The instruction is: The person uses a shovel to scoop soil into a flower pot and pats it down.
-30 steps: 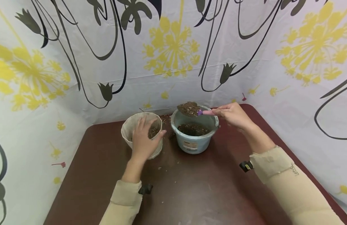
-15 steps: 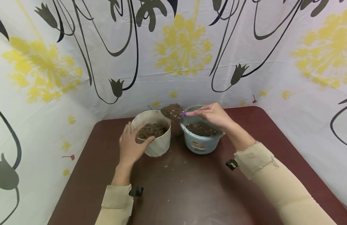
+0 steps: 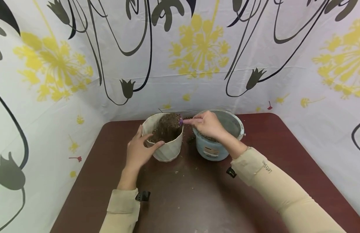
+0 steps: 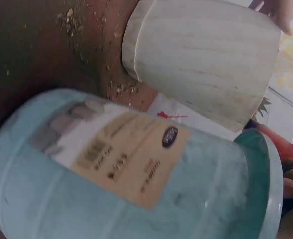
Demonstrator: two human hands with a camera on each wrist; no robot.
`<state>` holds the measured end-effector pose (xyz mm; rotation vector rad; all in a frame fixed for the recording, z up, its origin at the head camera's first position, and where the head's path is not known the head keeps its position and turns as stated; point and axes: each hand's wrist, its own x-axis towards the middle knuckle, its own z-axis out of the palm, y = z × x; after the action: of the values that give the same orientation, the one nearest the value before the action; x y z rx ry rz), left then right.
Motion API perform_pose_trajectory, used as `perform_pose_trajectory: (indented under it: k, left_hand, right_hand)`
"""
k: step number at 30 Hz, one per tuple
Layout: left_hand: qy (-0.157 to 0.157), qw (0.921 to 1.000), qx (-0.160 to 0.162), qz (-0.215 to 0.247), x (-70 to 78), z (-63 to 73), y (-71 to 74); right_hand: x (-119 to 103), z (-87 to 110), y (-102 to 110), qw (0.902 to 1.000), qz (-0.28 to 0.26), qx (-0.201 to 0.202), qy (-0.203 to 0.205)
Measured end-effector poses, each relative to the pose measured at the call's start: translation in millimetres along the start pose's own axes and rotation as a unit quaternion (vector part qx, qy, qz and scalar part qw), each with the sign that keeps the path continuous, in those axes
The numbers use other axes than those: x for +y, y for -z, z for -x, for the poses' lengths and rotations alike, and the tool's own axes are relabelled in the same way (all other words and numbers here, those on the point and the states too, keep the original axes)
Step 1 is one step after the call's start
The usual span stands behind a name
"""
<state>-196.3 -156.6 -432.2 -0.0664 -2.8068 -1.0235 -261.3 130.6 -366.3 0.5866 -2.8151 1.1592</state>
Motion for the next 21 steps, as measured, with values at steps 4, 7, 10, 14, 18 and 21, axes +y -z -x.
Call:
perform_pose_trajectory:
  k: [4,7,10,14,18,21]
  left_hand:
    - [0.0,1.0,0.0,0.0,0.4,-0.3,-0.8]
    - [-0.003,1.0,0.007,0.002,-0.4,-0.2,-1.5]
    - [-0.011,0.9999,0.011,0.0,-1.0,-0.5,-3.3]
    - [-0.029,0.9994,0.017,-0.012,-0.7,-2.0,-7.4]
    - [-0.064,0.9962,0.054,-0.023,4.1,-3.8,-13.1]
    - [-0.119,0.9873,0.105,0.005,13.2,-4.8,-20.1]
  right_hand:
    - [0.3,1.9,1.6,0.9922,0.1,0.026,0.069]
    - [1.2,4.4,0.5,0.9771,0.165,0.023,0.132]
    - [3.4,7.5,0.7,0.9619,0.204,0.039,0.178]
    - [9.2,10.7,9.2,0.9505,0.214,0.096,0.204]
    - [16.4,14.4,26.1,0.956,0.173,0.126,0.2]
    - [25.5,17.3,39.2,0.9611,0.152,0.138,0.185]
